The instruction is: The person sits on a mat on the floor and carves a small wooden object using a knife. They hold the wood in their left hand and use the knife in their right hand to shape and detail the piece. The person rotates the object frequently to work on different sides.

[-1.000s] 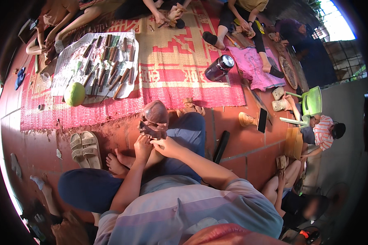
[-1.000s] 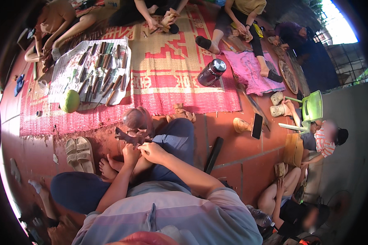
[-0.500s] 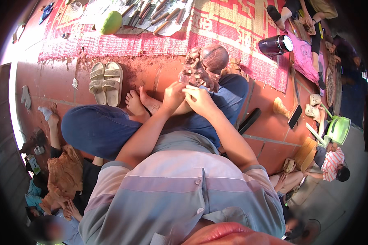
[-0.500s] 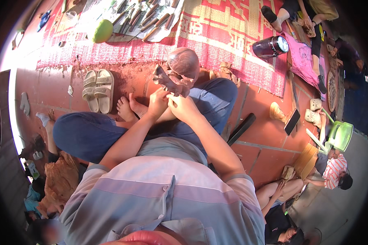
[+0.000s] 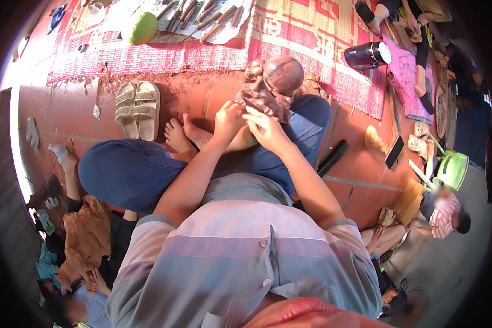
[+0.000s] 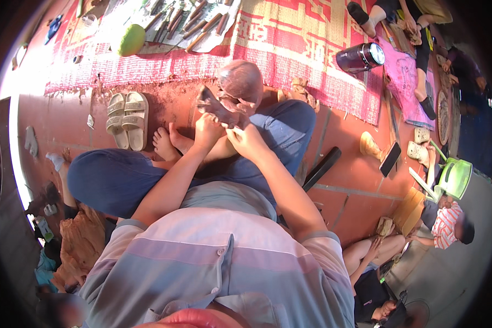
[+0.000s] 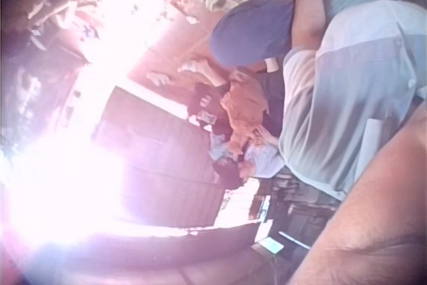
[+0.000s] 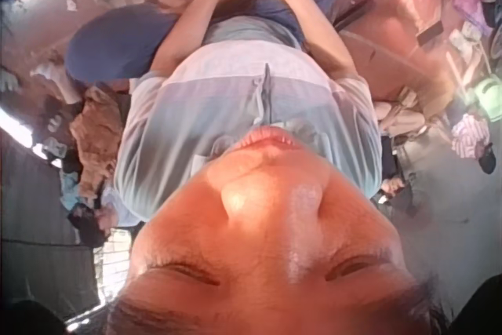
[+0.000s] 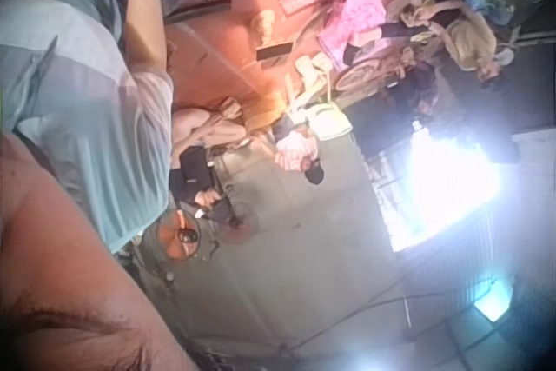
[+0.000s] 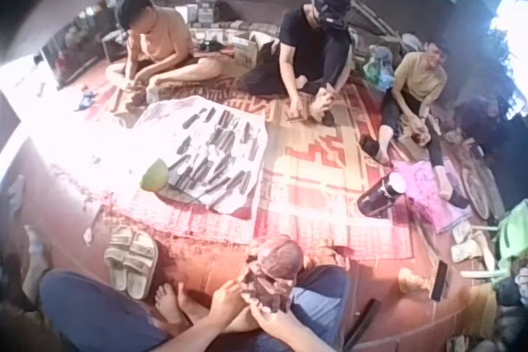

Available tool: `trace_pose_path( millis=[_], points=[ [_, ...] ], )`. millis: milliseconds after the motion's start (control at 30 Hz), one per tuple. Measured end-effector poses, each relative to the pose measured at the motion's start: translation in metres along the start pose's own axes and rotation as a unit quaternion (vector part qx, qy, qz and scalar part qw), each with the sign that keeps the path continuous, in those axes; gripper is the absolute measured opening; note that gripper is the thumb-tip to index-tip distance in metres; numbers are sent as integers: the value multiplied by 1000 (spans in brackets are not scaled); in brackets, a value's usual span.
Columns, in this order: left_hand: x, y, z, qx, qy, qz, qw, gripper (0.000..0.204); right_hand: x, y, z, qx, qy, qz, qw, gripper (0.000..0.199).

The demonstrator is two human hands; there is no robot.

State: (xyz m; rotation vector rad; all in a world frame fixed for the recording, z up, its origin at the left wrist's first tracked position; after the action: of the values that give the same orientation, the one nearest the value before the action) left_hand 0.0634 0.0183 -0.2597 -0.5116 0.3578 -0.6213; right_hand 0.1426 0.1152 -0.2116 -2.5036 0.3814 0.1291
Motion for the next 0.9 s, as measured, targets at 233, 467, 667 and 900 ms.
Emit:
trace_pose_path(
  millis=[233, 467, 667, 900],
  points=[
    [11, 2, 6, 42, -3, -36, 998, 21, 7, -5, -8, 65, 62, -45, 995, 20],
    [-1, 1, -10, 9, -85, -1, 996, 19, 1, 6, 14, -13, 147, -90, 985, 20],
    [5, 10, 13, 55, 4, -20, 998, 21, 5, -13, -3, 26, 29, 16, 999, 18],
    [3, 13, -10, 30, -2, -1, 1000, 20, 8, -4, 16, 8, 110, -49, 993, 18]
  ],
)
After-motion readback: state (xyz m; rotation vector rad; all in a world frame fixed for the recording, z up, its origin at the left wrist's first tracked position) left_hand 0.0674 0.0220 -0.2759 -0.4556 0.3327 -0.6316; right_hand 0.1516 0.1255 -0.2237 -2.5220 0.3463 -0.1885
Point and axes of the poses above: each hand's wrist, its own x-axis away from the middle knuckle, its own y-axis out of the palm, z = x × y, the point moved 6 cm from there along -x, towards the middle knuckle, and after that the axes turned 6 degrees about x, right-handed, at the moved point
